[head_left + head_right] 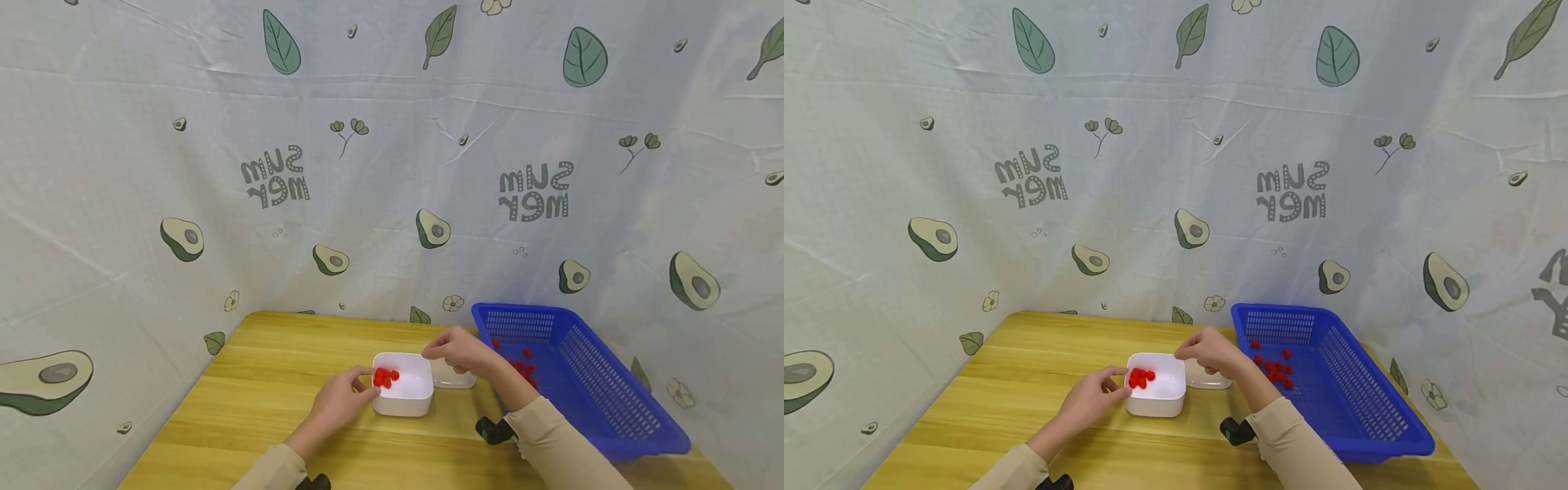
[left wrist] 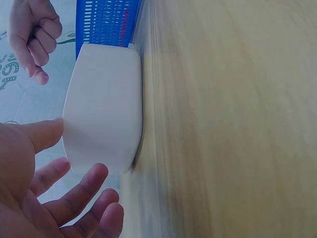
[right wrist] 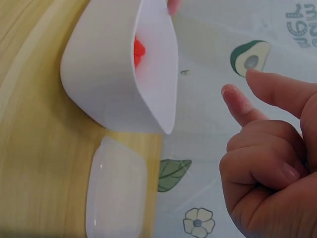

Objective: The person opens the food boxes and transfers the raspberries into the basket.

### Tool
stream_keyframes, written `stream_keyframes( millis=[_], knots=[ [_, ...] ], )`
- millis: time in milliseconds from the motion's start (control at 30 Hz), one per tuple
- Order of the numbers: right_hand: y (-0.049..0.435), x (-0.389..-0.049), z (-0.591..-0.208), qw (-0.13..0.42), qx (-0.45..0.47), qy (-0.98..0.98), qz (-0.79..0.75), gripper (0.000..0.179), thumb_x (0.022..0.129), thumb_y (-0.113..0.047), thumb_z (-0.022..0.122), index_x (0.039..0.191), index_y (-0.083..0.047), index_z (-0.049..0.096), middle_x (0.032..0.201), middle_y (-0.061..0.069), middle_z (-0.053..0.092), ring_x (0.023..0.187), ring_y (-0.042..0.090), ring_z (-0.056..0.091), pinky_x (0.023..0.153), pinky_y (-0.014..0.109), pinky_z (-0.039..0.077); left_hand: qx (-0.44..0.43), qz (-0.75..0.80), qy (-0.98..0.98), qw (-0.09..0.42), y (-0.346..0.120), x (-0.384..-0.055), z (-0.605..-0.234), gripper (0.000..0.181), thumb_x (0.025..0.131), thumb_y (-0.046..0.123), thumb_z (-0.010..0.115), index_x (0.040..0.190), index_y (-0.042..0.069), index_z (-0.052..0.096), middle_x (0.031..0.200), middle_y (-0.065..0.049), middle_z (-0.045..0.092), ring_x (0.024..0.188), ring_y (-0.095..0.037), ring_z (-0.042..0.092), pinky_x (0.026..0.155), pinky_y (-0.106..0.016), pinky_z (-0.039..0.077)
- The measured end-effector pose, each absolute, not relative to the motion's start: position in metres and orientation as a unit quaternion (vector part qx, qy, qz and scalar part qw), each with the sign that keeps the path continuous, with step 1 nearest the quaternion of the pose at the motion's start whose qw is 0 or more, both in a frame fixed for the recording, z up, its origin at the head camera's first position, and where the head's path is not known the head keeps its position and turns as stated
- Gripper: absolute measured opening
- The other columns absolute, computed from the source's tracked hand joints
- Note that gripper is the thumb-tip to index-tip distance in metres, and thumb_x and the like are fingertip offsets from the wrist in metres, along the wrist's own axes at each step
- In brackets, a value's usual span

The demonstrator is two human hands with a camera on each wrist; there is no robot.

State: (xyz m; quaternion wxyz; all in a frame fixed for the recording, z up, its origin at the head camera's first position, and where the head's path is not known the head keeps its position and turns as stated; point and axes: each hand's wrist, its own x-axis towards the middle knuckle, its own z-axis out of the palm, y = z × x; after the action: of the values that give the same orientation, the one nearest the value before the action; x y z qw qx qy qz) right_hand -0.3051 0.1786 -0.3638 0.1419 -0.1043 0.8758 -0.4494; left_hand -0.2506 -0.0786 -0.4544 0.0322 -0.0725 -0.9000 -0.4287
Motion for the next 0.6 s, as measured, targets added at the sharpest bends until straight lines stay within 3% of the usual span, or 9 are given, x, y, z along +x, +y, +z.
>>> stream_keyframes(
  millis=[367, 600],
  knots=[
    [0.157, -0.309, -0.384, 0.151, -0.122, 0.898, -0.395, 0.019, 0.089, -0.021, 0.076, 0.103, -0.007, 0.077, 0.063, -0.001, 0.044, 0.044, 0.012, 0.026, 0.044, 0.023, 0.025, -0.084, -0.429, -0.899, 0.035, -0.079, -0.252, -0.455, 0.044, 0.09, 0.035, 0.075, 0.129, 0.016, 0.067, 0.087, 0.002, 0.066, 0.073, -0.016, 0.055, 0.061, -0.031, 0.043],
    [0.143, -0.305, -0.392, 0.151, -0.156, 0.911, -0.35, 0.018, 0.089, -0.024, 0.075, 0.101, -0.011, 0.078, 0.056, -0.005, 0.04, 0.042, 0.011, 0.029, 0.043, 0.023, 0.027, -0.081, -0.43, -0.898, 0.038, -0.08, -0.253, -0.456, 0.043, 0.09, 0.034, 0.075, 0.128, 0.015, 0.067, 0.087, 0.002, 0.066, 0.074, -0.017, 0.055, 0.062, -0.032, 0.044]
  ],
)
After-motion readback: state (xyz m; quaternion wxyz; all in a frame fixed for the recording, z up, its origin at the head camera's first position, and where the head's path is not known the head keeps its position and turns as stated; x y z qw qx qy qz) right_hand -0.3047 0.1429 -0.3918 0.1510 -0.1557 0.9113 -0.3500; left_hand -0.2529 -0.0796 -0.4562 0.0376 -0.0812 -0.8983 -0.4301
